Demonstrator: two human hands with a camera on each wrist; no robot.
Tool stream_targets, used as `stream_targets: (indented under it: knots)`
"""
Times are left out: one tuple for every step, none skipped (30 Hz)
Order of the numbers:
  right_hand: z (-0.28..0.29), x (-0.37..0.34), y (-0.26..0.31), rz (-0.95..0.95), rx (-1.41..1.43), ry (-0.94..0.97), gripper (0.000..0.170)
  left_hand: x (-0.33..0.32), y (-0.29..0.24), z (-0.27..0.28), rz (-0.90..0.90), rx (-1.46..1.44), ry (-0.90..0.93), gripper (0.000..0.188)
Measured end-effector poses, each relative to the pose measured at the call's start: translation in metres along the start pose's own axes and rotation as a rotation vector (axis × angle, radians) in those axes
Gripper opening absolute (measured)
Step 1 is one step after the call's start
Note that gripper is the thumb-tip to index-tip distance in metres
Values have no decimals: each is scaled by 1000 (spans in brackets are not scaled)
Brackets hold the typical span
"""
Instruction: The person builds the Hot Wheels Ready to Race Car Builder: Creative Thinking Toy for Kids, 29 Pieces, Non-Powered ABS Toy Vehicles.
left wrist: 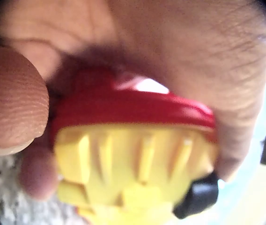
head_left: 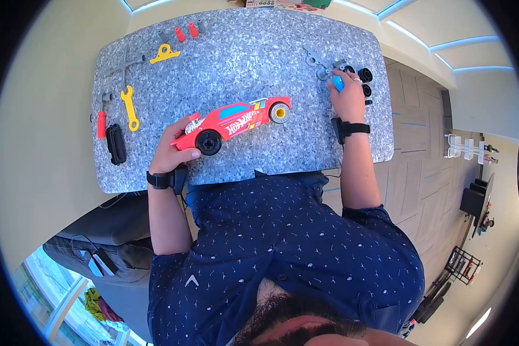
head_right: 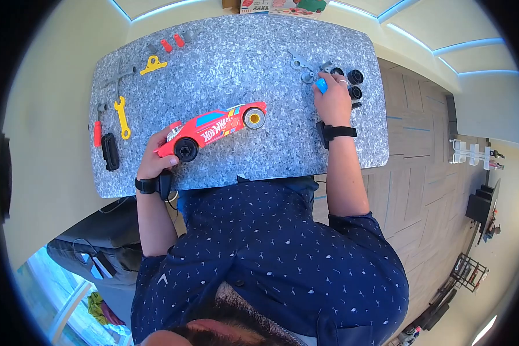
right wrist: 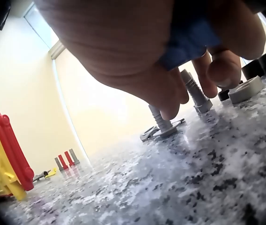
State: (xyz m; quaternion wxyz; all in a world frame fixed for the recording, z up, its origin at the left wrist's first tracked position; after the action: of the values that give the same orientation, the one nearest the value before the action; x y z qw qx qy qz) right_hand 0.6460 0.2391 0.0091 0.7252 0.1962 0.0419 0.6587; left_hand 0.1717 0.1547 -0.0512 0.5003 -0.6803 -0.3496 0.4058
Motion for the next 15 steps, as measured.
stream_targets:
  knots:
    - [-1, 0, 0, 8, -3, -6, 47, 0, -1, 0, -1, -1, 1, 100]
    - [-3, 1, 0, 16, -5, -11, 46, -1, 0, 0, 2, -3, 1, 99]
    - [-4, 2, -1, 24, -8, -18, 45, -1, 1, 0, 4, -6, 0, 99]
    - [-6, 3, -1, 40, -11, -25, 46, -1, 1, 0, 6, -8, -2, 99]
    - [-9, 4, -1, 56, -14, -32, 46, 0, 0, 0, 3, 1, 0, 99]
    - [-10, 5, -1, 74, -17, -38, 46, 0, 0, 1, 0, 9, 1, 99]
    - [-11, 7, -1, 74, -7, -36, 46, 0, 0, 1, -2, 17, 2, 98]
    - [-12, 8, -1, 75, 3, -34, 45, 0, 0, 1, -5, 17, 5, 98]
    - [-12, 9, 0, 75, 12, -31, 45, 1, 0, 0, -9, 15, 7, 98]
    - [-9, 9, 2, 62, 24, -24, 44, 1, -1, 0, -13, 14, 10, 98]
    - [-5, 8, 5, 48, 36, -17, 42, 0, -1, 0, -14, 15, 8, 98]
    - [-1, 6, 7, 34, 48, -10, 41, 0, -1, 0, -16, 15, 7, 98]
    - [4, 4, 9, 78, 55, -39, 38, 0, -1, 0, -17, 16, 5, 98]
    - [10, 1, 10, 121, 63, -67, 35, 0, -1, -1, -14, 14, 8, 98]
    - [15, -2, 13, 165, 71, -95, 32, 0, -1, -1, -12, 12, 9, 98]
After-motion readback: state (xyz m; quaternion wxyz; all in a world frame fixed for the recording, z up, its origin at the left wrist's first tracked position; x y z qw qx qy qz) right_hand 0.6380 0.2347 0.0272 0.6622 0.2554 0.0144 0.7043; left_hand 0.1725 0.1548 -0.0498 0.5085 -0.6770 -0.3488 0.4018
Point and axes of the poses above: each hand's wrist, its own x-axis towards the middle knuckle, its own z-axis out of the back of the hand, y = z × x, the point moved 9 cm from there along x, towards the middle knuckle, and after that the axes turned 3 degrees about z, right-handed, at the moved point
